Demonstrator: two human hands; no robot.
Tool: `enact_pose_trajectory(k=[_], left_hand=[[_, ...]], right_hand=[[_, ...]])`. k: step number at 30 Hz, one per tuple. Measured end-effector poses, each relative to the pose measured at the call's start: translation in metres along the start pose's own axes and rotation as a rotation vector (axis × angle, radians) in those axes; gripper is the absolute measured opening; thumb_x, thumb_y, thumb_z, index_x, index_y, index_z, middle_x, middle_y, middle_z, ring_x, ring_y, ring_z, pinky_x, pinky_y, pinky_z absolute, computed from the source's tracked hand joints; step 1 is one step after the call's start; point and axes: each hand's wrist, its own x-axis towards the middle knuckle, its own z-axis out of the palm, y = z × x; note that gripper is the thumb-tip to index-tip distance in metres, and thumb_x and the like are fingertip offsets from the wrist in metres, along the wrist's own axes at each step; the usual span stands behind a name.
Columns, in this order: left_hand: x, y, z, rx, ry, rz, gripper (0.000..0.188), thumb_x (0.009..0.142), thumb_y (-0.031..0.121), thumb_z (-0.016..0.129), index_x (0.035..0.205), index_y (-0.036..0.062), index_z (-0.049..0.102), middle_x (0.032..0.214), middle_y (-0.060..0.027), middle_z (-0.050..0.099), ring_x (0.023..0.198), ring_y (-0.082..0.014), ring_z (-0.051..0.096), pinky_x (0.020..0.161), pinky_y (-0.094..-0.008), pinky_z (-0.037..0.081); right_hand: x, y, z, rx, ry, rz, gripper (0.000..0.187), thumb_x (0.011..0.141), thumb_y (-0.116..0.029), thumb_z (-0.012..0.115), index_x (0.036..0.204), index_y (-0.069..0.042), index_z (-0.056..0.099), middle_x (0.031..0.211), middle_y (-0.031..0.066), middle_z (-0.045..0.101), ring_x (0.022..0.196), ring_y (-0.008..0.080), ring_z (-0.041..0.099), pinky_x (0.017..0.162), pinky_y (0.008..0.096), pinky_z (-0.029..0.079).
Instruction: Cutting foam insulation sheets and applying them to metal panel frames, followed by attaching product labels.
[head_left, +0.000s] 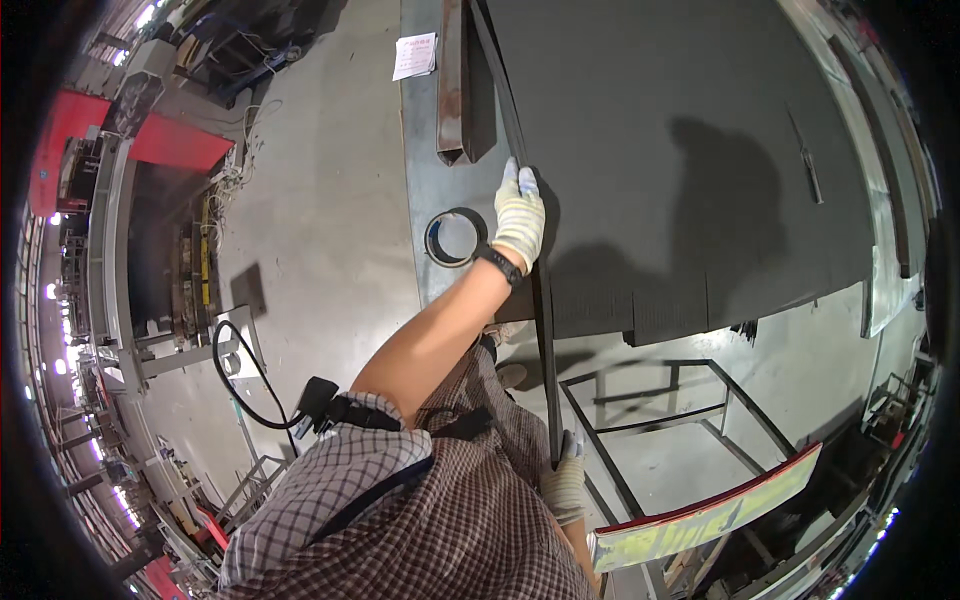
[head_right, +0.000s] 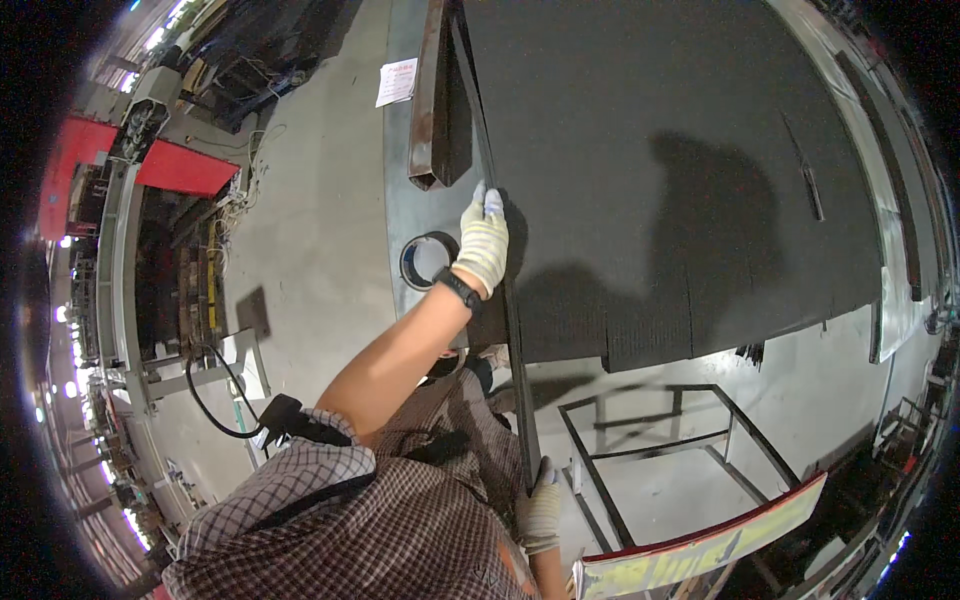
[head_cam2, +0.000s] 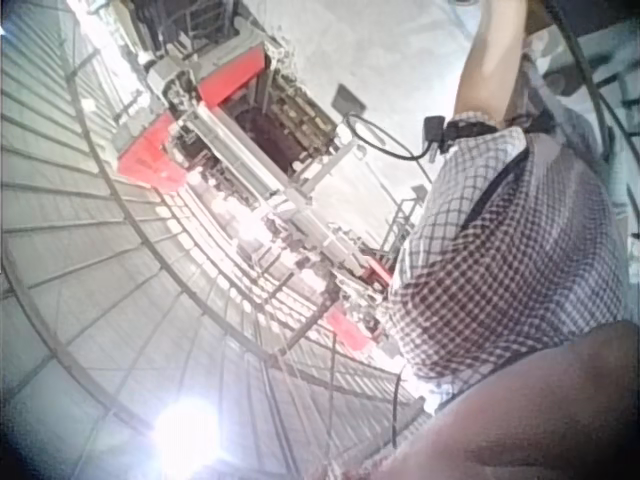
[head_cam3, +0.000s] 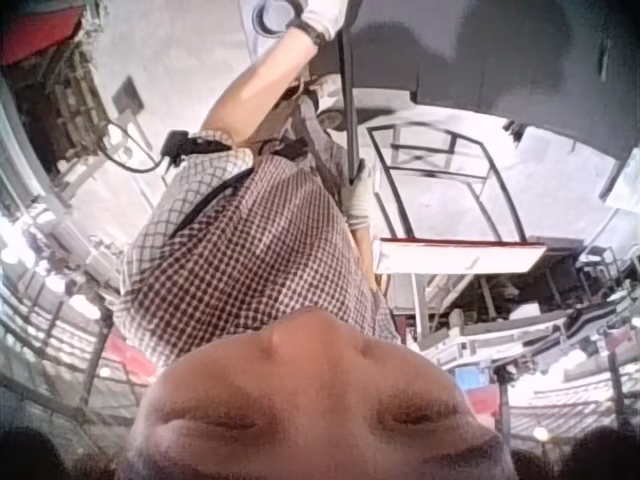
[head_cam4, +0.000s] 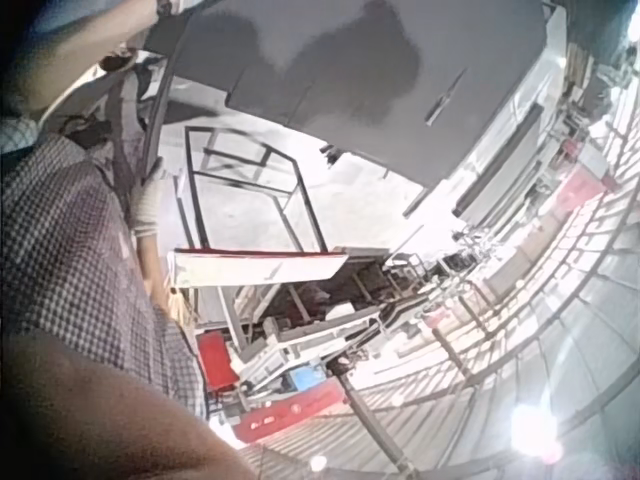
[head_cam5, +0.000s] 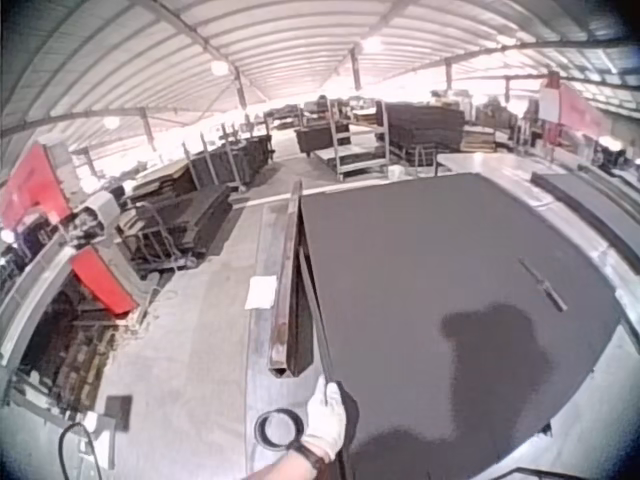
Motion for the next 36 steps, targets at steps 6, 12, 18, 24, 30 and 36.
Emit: enact_pose_trajectory(k=[6, 12, 18, 24, 30, 36], left_hand=[[0.086, -0.007, 0.004, -0.198, 0.049, -0.189, 0.03, 0.101, 0.02, 0.046, 0.122, 0.0005, 0.055, 0.096, -0.0011, 0.053, 0.077, -0.0128, 0.041, 0.069, -0.0183, 0.041], [0.081, -0.002, 0.021, -0.45, 0.17, -0.21, 0.034, 0.099, 0.012, 0.052, 0.13, -0.0015, 0.052, 0.101, -0.0016, 0.056, 0.084, -0.0078, 0.047, 0.073, -0.0167, 0.042], [0.1, 0.005, 0.018, 0.042, 0.116, -0.036, 0.031, 0.099, 0.013, 0.052, 0.126, -0.0013, 0.054, 0.099, -0.0019, 0.059, 0.082, -0.0099, 0.047, 0.075, -0.0199, 0.042], [0.123, 0.006, 0.02, 0.52, 0.133, 0.048, 0.031, 0.098, 0.016, 0.051, 0.122, -0.0029, 0.055, 0.099, -0.0027, 0.059, 0.082, -0.0123, 0.049, 0.077, -0.023, 0.043], [0.133, 0.017, 0.028, 0.195, 0.097, -0.075, 0.025, 0.098, 0.018, 0.052, 0.114, -0.0007, 0.059, 0.094, -0.0016, 0.059, 0.08, -0.0125, 0.048, 0.076, -0.0238, 0.044], [0.154, -0.013, 0.023, 0.445, 0.208, 0.201, 0.032, 0.099, 0.02, 0.051, 0.122, -0.0002, 0.057, 0.103, -0.0026, 0.061, 0.086, -0.0116, 0.05, 0.08, -0.024, 0.044]], right_hand=[[0.001, 0.0, 0.0, -0.055, -0.006, -0.042, 0.07, 0.077, -0.003, 0.062, 0.14, 0.001, 0.032, 0.127, 0.0293, 0.044, 0.11, 0.0467, 0.047, 0.095, 0.0472, 0.042], [0.01, 0.009, 0.006, -0.097, -0.002, -0.083, 0.066, 0.078, -0.01, 0.064, 0.137, 0.003, 0.036, 0.121, 0.0307, 0.048, 0.106, 0.0481, 0.049, 0.092, 0.0487, 0.042], [0.013, 0.013, 0.007, -0.082, 0.009, -0.039, 0.066, 0.079, -0.014, 0.065, 0.136, 0.003, 0.037, 0.121, 0.0291, 0.048, 0.106, 0.0465, 0.049, 0.091, 0.0491, 0.042], [0.015, 0.022, 0.012, -0.106, 0.006, -0.048, 0.068, 0.076, -0.009, 0.064, 0.137, 0.003, 0.036, 0.12, 0.027, 0.048, 0.109, 0.0446, 0.048, 0.093, 0.0473, 0.041], [0.014, 0.026, 0.015, -0.073, 0.006, -0.051, 0.071, 0.071, -0.005, 0.062, 0.137, 0.002, 0.035, 0.119, 0.0263, 0.049, 0.108, 0.0445, 0.048, 0.094, 0.0472, 0.041], [0.024, 0.021, 0.017, -0.107, 0.003, -0.055, 0.072, 0.069, -0.004, 0.062, 0.136, 0.002, 0.036, 0.118, 0.0265, 0.049, 0.107, 0.0444, 0.048, 0.093, 0.0472, 0.041]])
